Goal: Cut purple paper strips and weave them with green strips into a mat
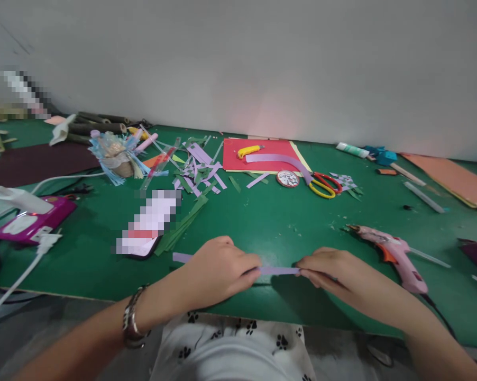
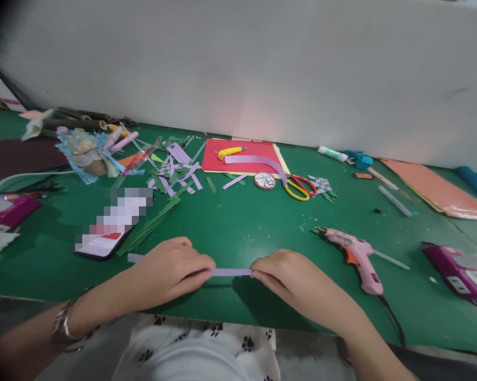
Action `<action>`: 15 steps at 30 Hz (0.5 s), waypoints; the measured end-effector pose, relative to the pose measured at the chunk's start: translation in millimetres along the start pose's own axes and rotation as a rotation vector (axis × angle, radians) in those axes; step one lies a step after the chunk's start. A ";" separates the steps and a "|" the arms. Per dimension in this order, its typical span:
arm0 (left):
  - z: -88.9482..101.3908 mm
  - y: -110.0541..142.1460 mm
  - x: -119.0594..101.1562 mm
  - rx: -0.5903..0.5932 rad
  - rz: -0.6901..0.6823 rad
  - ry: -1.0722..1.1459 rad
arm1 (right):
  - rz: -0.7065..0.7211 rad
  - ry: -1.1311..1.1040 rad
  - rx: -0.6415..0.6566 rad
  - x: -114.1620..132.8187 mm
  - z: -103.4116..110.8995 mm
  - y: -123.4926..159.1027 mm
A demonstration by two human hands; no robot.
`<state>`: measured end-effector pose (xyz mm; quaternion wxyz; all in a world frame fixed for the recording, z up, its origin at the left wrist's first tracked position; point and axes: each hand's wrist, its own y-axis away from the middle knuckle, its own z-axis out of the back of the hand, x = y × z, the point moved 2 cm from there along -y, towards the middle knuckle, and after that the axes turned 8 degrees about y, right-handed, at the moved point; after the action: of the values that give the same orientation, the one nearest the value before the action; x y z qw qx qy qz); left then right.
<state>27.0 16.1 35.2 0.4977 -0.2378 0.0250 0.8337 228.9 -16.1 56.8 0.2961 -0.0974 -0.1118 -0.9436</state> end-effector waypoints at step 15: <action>-24.6 -21.1 -15.0 -0.123 0.068 -0.006 | 0.058 0.180 -0.400 18.8 -24.3 -16.7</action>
<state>59.8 7.7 23.9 0.4534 -0.2646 -0.0197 0.8509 201.1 -19.4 35.7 0.3068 -0.0730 0.1075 -0.9429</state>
